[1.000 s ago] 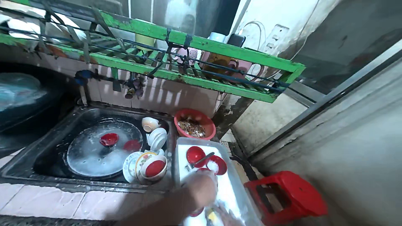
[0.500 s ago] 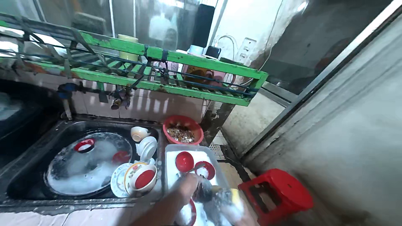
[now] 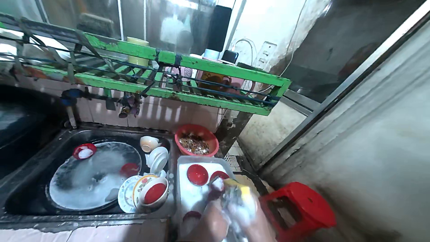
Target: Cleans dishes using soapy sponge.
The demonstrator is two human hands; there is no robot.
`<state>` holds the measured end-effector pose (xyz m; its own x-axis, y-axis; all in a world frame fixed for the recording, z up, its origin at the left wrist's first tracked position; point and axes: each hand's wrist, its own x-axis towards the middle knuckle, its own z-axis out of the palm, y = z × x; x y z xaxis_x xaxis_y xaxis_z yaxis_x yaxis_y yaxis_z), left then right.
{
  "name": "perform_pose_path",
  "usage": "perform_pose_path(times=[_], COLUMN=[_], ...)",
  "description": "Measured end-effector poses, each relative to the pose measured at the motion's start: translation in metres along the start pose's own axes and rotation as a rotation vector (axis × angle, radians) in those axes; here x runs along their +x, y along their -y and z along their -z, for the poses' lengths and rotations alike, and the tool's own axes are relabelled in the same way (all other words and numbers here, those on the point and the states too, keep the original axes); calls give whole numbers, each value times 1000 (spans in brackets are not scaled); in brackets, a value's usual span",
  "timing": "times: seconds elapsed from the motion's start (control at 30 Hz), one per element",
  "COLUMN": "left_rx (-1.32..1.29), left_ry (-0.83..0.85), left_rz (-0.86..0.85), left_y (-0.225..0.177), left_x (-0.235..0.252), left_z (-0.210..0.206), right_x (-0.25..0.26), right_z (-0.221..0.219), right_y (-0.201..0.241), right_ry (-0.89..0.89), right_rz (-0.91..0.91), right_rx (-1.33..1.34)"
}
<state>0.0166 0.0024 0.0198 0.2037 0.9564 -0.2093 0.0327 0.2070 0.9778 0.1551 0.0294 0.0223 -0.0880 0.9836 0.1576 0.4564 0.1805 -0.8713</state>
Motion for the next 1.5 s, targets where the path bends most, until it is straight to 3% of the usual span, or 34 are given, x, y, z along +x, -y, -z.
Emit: perform_pose_path(times=[0.13,0.17,0.3,0.33,0.4,0.47,0.6,0.7,0.77,0.83,0.9,1.0,1.07,1.13,1.23,1.37,1.4,1.43,1.5], left_rx=[64,64,131,145,37,-230,-639,-609,-525,-494,-654,-999,-1110,-1147,-847,-38,43,42,-117], left_ry=[119,104,25,68,155,78,-204,-173,-195,-294,-426,-530,-540,-509,-378,-230,-205,-182,-169], left_rz=[-268,-308,-324,-313,-245,-250,-263,-188,-143,-105,-41,101,184,194,86,10,-11,-23,-91], left_y=[7,9,16,14,9,12,28,26,28,26,15,-7,-14,-11,2,-7,-12,-17,-24], left_x=[-13,-13,-2,-3,-4,-2,18,15,15,18,23,33,34,30,23,18,15,11,5], left_z=[7,10,35,41,46,39,27,28,26,21,16,25,34,36,37,37,38,40,43], right_x=[25,25,8,7,5,5,-1,4,20,23,8,-4,-4,-3,10,26,25,23,17], right_z=[7,3,-21,-22,-12,-9,-39,-35,-31,-35,-45,-57,-60,-54,-33,-28,-26,-21,-7], right_y=[-15,-10,25,21,6,-3,0,-10,-16,-3,0,-21,-25,-20,-18,14,17,8,-11], right_ry=[18,4,33,19,20,-46,-237,-205,-148,-116,-104,-140,-163,-241,-165,-2,20,32,35], right_rz=[-330,-319,-44,-27,-158,-249,10,-71,-113,-35,219,518,379,91,-168,-2,28,44,-97], right_rx=[399,392,-37,-9,290,533,438,470,317,-18,-240,-186,184,431,592,-59,-63,116,669])
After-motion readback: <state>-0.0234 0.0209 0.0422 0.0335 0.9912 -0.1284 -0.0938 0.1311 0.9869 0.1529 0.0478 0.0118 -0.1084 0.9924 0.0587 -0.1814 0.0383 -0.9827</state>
